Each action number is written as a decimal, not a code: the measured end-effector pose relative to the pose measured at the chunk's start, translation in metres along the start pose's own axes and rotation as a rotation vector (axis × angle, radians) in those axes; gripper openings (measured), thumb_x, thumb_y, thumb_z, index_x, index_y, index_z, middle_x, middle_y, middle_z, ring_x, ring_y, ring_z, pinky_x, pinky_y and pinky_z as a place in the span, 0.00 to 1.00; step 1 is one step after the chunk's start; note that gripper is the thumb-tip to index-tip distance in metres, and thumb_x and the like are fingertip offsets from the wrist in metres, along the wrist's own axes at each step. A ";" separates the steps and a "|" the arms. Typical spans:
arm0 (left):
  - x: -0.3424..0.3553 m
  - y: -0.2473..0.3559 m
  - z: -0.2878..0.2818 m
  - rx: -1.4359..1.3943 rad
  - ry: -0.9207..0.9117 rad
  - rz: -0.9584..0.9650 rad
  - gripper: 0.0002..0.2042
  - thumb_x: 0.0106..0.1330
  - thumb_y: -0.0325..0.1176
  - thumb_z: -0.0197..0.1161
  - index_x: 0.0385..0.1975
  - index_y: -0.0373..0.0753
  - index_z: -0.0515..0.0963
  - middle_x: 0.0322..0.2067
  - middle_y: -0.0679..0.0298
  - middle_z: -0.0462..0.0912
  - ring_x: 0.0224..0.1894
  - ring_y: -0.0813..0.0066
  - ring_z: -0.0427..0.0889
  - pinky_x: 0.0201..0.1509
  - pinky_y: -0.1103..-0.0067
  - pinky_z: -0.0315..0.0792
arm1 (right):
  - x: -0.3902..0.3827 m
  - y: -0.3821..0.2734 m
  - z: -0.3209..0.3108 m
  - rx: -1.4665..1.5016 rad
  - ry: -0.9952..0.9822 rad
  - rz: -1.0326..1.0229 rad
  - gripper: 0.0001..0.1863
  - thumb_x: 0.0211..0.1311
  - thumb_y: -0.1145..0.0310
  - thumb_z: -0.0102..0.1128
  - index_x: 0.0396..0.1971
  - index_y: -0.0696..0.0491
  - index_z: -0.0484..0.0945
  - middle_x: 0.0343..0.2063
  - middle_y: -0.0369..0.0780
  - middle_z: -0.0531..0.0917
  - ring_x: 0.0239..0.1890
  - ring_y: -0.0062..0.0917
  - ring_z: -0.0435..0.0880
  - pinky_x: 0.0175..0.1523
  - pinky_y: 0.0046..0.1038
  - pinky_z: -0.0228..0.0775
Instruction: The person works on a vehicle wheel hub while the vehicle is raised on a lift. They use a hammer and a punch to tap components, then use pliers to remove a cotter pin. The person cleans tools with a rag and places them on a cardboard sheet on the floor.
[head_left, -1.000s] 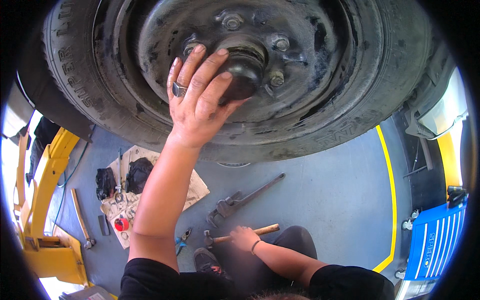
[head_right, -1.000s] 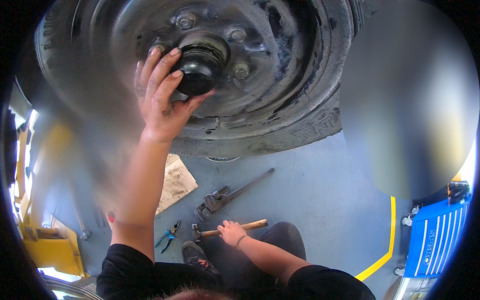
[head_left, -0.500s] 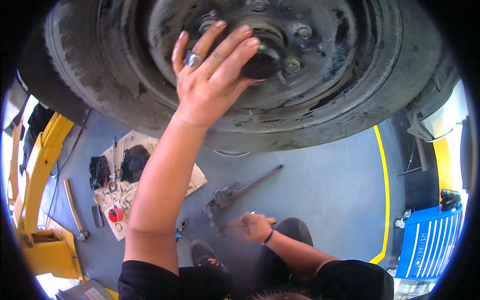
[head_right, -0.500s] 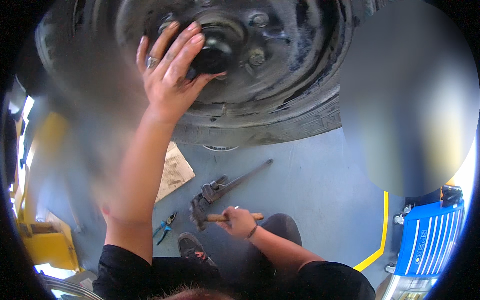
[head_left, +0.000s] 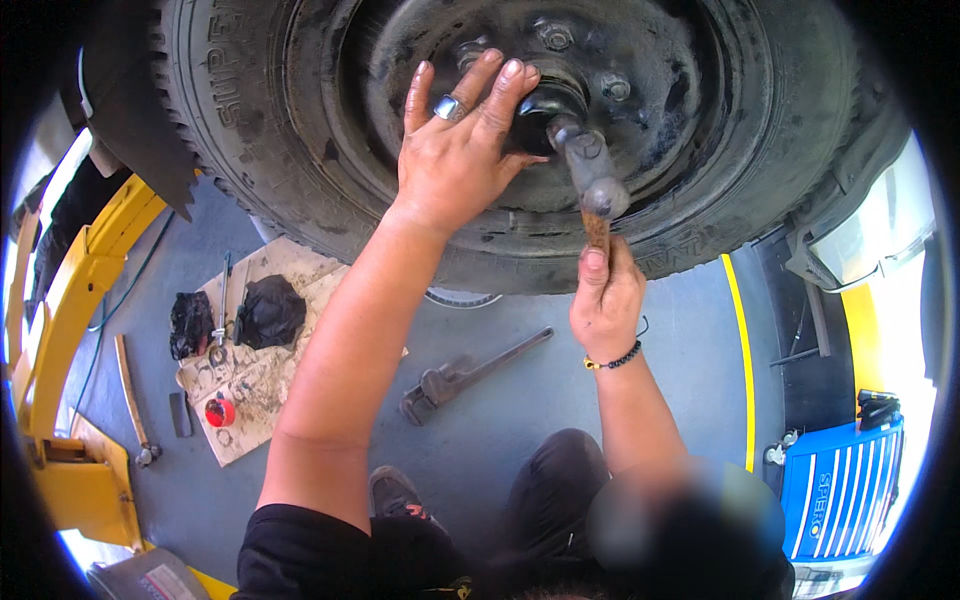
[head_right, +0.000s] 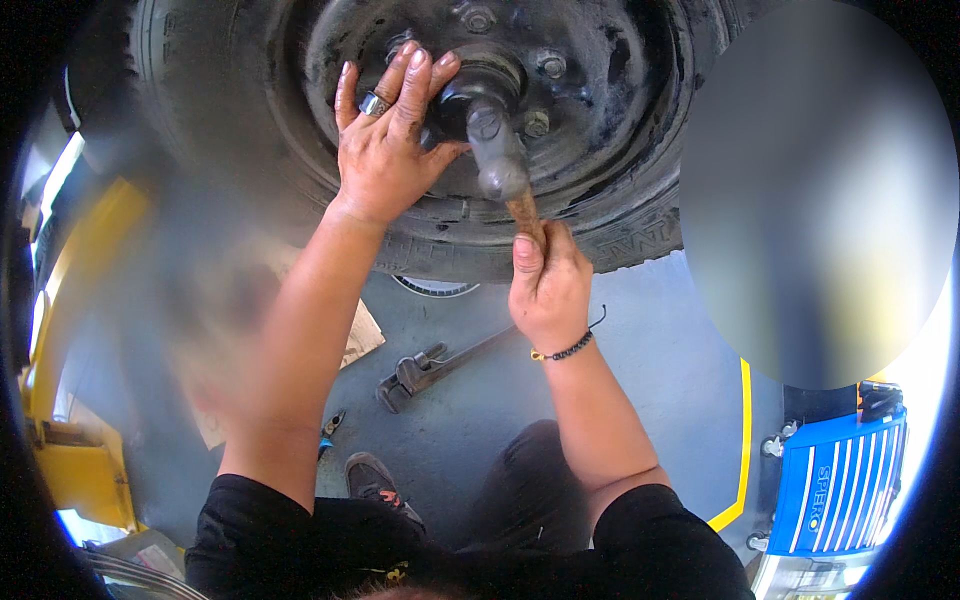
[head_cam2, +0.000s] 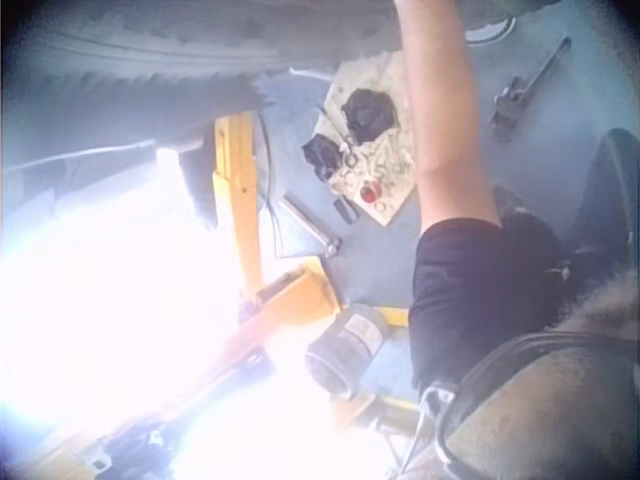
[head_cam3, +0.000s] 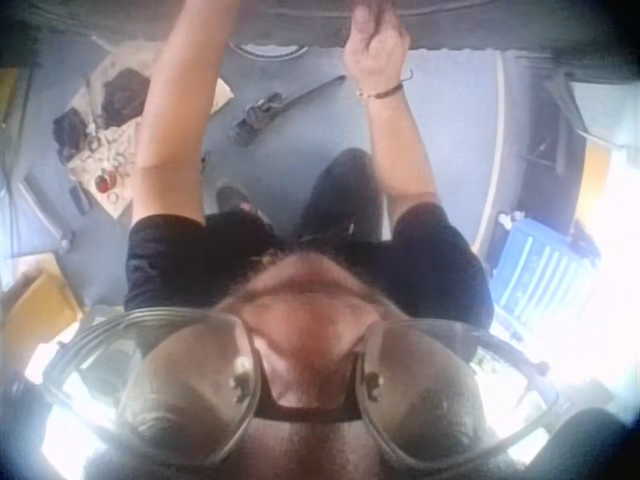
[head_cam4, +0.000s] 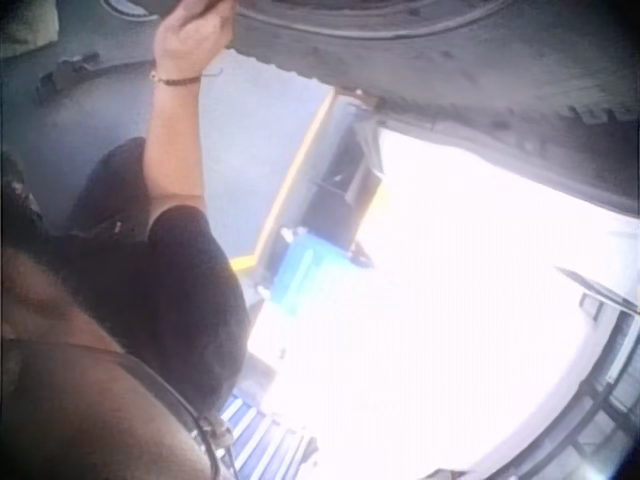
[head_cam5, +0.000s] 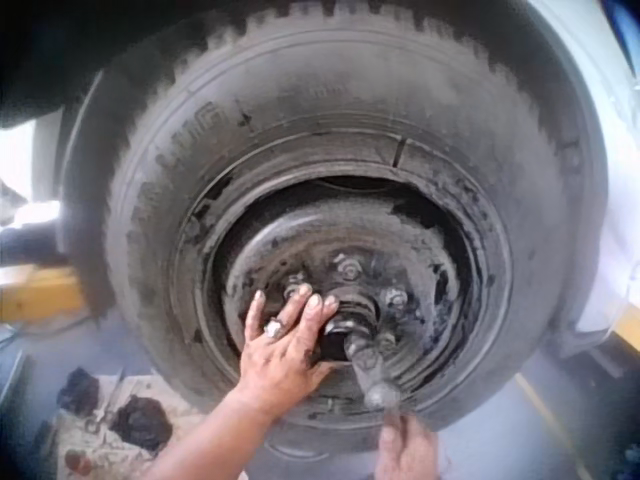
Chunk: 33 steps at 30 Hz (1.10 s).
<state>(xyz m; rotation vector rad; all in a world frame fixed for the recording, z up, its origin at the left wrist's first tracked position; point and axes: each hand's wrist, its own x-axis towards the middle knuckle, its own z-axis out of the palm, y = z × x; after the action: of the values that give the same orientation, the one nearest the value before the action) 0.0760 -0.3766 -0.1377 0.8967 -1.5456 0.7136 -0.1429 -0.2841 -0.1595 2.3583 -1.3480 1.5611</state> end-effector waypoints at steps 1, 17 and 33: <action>0.002 0.005 -0.003 0.004 -0.021 -0.016 0.51 0.44 0.48 0.79 0.71 0.45 0.61 0.60 0.81 0.80 0.70 0.73 0.70 0.78 0.55 0.44 | -0.001 -0.005 -0.003 0.018 0.000 0.046 0.27 0.74 0.47 0.50 0.34 0.61 0.76 0.22 0.48 0.79 0.23 0.42 0.80 0.32 0.36 0.72; -0.031 0.004 -0.063 -0.096 -0.013 -0.114 0.46 0.51 0.47 0.76 0.72 0.48 0.60 0.72 0.63 0.65 0.75 0.58 0.61 0.76 0.54 0.46 | -0.007 0.002 -0.009 -0.022 0.024 -0.242 0.24 0.72 0.49 0.56 0.31 0.59 0.74 0.23 0.49 0.78 0.25 0.49 0.79 0.31 0.40 0.72; -0.392 0.086 -0.281 0.048 -1.139 -0.892 0.26 0.61 0.43 0.67 0.56 0.38 0.74 0.50 0.53 0.75 0.49 0.53 0.79 0.52 0.64 0.75 | -0.034 -0.020 0.005 -0.032 -0.196 -0.064 0.33 0.75 0.40 0.45 0.30 0.60 0.72 0.20 0.32 0.74 0.22 0.18 0.72 0.26 0.22 0.64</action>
<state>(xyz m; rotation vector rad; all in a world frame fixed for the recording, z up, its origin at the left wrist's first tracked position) 0.1706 -0.0348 -0.4758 2.0301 -1.7570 -0.5309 -0.1305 -0.2521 -0.1799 2.5638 -1.3037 1.3121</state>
